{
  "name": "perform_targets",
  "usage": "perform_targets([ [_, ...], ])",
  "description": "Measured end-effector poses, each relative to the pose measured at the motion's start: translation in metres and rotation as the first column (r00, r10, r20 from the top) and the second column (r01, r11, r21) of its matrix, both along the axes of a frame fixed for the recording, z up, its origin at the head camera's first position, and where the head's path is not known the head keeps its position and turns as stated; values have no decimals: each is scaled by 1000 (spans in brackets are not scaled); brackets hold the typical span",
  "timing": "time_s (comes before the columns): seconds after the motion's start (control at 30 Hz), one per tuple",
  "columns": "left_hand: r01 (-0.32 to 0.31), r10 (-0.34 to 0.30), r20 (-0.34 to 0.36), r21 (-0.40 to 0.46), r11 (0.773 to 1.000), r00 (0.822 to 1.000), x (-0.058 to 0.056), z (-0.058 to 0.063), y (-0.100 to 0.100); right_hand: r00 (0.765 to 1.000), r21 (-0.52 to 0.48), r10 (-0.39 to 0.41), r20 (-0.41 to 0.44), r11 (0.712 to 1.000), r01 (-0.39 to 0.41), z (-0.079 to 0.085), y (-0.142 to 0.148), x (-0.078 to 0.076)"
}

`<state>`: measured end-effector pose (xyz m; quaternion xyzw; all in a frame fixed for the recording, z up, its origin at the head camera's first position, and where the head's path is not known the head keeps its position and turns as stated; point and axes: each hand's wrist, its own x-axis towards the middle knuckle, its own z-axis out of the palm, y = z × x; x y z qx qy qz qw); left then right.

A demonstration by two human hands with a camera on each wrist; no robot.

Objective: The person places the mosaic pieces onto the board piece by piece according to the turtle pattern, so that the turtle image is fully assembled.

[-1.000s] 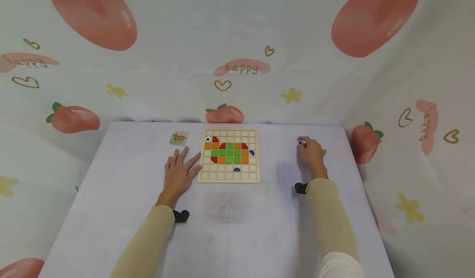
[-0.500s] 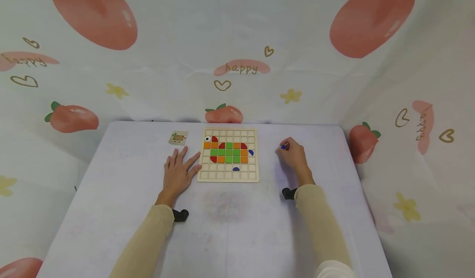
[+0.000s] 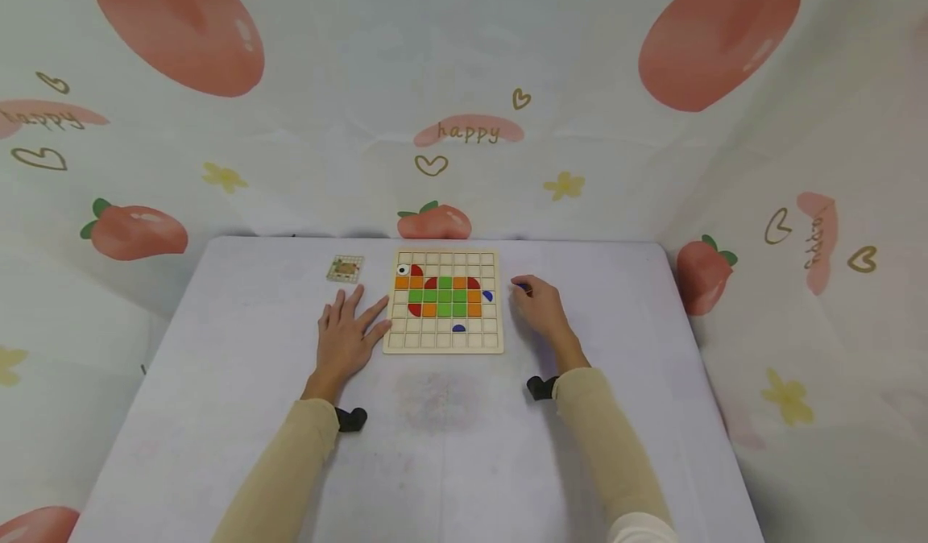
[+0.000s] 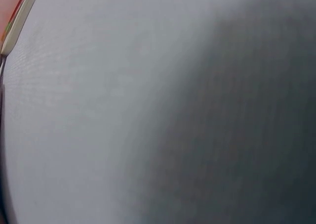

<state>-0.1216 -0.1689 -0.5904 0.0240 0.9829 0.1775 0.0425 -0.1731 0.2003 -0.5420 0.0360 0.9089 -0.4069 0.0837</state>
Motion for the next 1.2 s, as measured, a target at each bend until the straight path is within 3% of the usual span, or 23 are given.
perform_targets([
  [0.37,-3,3,-3,-3,1000,1000,-1,-3,-1,998,-69,68,2,995,-68,0,-40,9],
  [0.63,-4,4,-6,2,1000,1000,-1,-3,-1,967,-70,236,-98,967,-243,-1,-70,18],
  [0.97,-2,2,3,6,1000,1000,-1,-3,-1,945,-15,310,-103,950,-313,-9,-103,20],
  [1.2,0,0,-7,-2,1000,1000,-2,-4,-1,894,151,416,-166,907,-394,-13,-120,22],
])
